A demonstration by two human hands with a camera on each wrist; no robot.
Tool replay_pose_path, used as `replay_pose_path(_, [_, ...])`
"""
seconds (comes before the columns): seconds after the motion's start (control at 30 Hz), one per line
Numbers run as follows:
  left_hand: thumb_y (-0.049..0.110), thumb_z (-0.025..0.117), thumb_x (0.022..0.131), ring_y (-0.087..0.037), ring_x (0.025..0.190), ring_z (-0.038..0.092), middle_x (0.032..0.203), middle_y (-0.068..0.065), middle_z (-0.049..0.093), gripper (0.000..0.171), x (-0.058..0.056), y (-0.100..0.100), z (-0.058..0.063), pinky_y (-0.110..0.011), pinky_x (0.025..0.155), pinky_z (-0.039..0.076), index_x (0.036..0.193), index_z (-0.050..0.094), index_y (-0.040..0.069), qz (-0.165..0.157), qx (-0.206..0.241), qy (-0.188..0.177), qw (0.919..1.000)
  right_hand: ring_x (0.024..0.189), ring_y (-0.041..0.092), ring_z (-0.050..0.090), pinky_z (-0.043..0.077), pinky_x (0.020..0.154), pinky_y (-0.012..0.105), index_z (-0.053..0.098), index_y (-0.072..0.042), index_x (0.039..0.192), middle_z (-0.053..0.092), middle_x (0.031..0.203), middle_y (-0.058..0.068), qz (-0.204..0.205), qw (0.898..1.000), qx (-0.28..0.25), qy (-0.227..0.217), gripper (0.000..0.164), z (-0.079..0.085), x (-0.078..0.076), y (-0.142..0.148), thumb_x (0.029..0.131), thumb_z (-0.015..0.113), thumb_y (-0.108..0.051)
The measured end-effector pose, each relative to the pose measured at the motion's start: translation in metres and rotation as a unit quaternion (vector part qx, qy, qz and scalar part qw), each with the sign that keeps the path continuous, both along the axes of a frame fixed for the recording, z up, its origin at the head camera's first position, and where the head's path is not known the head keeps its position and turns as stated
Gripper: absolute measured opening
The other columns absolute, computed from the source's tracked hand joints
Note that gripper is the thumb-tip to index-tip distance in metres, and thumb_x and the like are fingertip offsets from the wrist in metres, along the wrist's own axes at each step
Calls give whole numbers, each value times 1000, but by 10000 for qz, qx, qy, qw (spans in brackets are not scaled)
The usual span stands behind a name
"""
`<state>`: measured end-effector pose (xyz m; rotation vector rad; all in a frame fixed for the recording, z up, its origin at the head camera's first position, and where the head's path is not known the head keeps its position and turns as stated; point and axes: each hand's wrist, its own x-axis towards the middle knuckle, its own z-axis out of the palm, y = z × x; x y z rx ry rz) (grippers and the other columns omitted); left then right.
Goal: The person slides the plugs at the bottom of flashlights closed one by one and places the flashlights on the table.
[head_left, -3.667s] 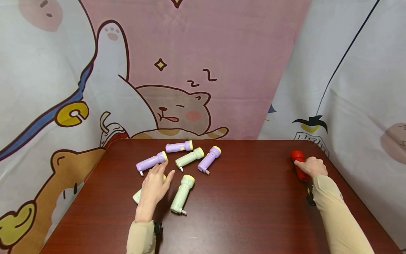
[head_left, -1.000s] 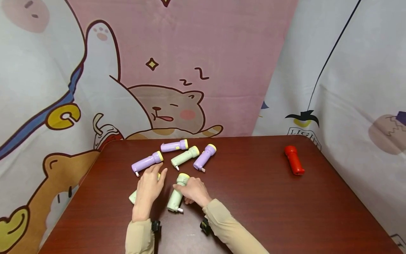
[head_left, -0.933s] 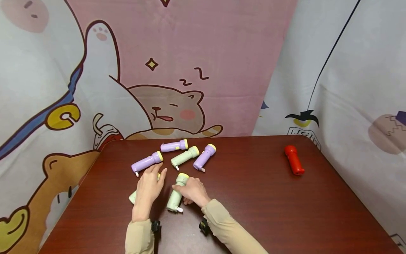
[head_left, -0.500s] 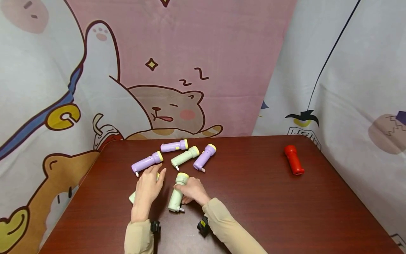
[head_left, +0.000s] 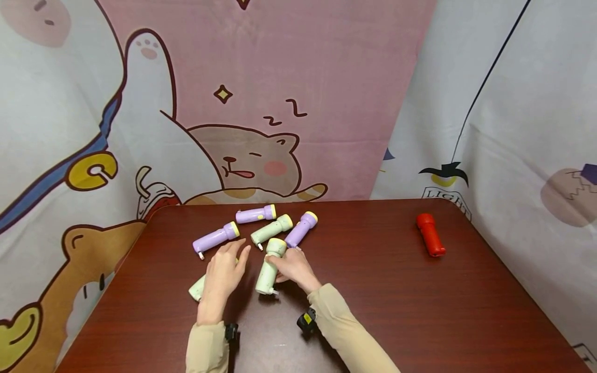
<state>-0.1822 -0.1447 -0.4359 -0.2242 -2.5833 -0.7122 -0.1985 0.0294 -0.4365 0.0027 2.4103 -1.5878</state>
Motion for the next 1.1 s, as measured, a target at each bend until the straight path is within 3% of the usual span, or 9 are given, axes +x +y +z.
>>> replay_pose_path(0.23, [26,60,93,-35,102,65,111,-15,69,32,1,13,5,-50,81,52,115,66,3,-264,21,7,9996,59,15,68,58,61,35,65,5,84,68,80,15,-205,9990,-387,28,34,9,-9,15,82,69,-30])
replay_pose_path(0.73, [27,60,93,-29,103,66,111,-12,70,31,-1,43,5,-44,81,53,117,66,7,-874,42,366,9955,62,14,69,58,67,37,67,6,86,70,83,16,-614,9969,-477,154,37,30,-25,49,84,66,-31])
replay_pose_path(0.83, [28,63,92,-27,103,67,112,-11,70,34,-1,48,4,-42,81,54,119,65,8,-1133,40,483,9924,62,15,69,58,69,39,68,5,84,71,82,16,-666,9965,-486,161,36,33,-27,54,84,66,-32])
replay_pose_path(0.97, [29,69,87,-24,98,69,110,-10,70,38,-1,56,2,-38,76,55,118,65,8,-1495,-14,715,9862,61,14,69,59,64,33,68,5,83,71,81,15,-678,9965,-463,167,36,36,-28,59,84,66,-32])
replay_pose_path(1.1, [33,74,81,-22,97,69,108,-9,71,45,-1,61,-1,-35,75,56,117,65,8,-1685,-179,920,9812,61,14,69,58,63,32,68,5,84,70,80,15,-707,9963,-461,160,37,37,-29,63,84,66,-32])
